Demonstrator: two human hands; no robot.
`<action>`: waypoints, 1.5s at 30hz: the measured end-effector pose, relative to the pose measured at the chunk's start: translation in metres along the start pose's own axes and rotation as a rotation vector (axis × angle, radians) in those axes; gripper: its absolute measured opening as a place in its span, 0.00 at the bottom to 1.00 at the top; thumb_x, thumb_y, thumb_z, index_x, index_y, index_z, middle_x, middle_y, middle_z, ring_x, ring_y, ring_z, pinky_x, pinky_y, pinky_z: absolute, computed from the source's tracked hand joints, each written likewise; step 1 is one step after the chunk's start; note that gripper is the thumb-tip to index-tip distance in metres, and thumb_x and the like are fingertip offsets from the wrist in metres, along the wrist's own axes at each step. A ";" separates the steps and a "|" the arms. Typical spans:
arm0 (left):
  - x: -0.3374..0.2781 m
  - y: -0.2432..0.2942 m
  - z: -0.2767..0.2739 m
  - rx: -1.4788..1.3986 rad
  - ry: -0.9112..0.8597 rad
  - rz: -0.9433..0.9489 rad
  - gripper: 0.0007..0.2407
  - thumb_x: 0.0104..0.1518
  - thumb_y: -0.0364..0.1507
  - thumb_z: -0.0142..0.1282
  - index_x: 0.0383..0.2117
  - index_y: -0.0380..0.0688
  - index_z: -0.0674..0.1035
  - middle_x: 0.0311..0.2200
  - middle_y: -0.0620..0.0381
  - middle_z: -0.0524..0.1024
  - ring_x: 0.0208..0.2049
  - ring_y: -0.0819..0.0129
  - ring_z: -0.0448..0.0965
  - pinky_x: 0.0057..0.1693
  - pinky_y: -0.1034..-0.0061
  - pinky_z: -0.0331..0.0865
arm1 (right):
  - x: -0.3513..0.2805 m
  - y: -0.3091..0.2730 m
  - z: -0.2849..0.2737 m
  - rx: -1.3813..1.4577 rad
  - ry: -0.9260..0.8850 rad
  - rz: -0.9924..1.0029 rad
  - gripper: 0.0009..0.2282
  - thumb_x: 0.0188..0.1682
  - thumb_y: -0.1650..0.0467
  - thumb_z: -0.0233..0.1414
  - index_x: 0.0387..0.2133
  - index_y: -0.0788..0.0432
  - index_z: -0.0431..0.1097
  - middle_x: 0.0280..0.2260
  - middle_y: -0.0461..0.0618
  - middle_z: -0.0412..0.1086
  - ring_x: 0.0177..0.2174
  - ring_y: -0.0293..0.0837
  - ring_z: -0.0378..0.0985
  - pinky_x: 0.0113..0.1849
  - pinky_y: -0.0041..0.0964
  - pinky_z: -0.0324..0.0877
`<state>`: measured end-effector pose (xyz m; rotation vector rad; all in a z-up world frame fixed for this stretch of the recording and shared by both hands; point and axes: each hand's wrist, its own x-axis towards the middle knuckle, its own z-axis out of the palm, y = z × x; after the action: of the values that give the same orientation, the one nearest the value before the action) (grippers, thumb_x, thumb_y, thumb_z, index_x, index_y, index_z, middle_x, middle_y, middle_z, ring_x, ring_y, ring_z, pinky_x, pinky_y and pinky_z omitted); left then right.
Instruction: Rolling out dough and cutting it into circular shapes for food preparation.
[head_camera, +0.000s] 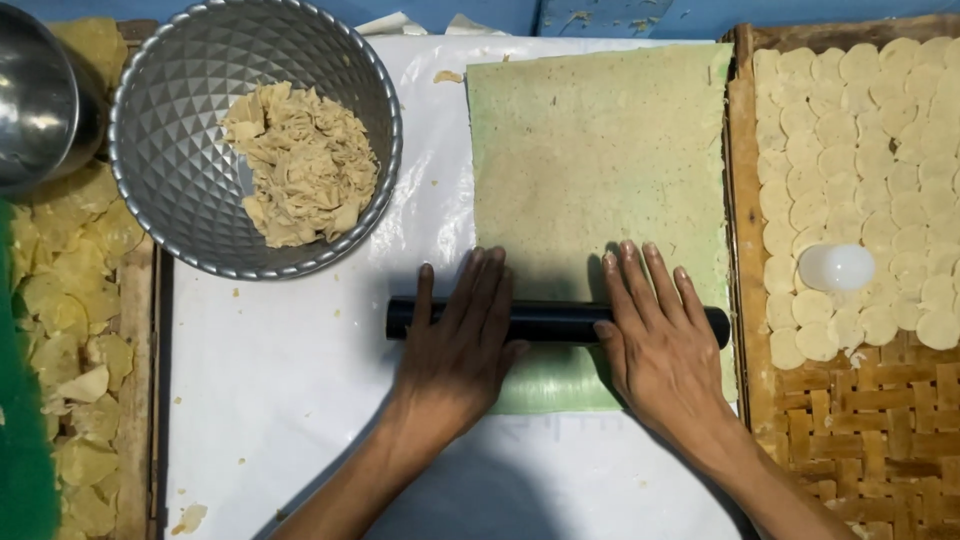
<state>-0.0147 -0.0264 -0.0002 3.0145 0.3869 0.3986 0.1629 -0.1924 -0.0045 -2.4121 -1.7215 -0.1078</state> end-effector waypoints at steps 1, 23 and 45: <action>0.008 -0.003 0.003 0.003 0.003 -0.001 0.26 0.69 0.41 0.46 0.65 0.32 0.65 0.69 0.41 0.61 0.71 0.48 0.59 0.69 0.38 0.52 | 0.009 0.005 0.001 0.000 0.004 -0.003 0.24 0.59 0.65 0.39 0.68 0.63 0.55 0.68 0.60 0.57 0.68 0.56 0.55 0.66 0.51 0.51; 0.044 -0.011 0.016 0.005 0.049 -0.177 0.26 0.69 0.38 0.41 0.66 0.27 0.63 0.69 0.36 0.60 0.72 0.47 0.57 0.73 0.49 0.49 | 0.045 0.020 0.006 0.081 -0.048 0.087 0.28 0.62 0.59 0.25 0.71 0.64 0.46 0.70 0.67 0.45 0.70 0.60 0.44 0.67 0.54 0.43; 0.059 -0.063 0.018 -0.136 -0.023 0.097 0.15 0.60 0.40 0.62 0.42 0.42 0.75 0.38 0.50 0.73 0.41 0.52 0.71 0.44 0.60 0.67 | 0.142 0.036 -0.002 0.252 -0.135 0.169 0.33 0.60 0.52 0.31 0.71 0.63 0.45 0.70 0.71 0.33 0.68 0.66 0.32 0.64 0.62 0.37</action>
<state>0.0301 0.0491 -0.0098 2.9092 0.2032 0.3806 0.2438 -0.0717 0.0162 -2.4071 -1.4707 0.2831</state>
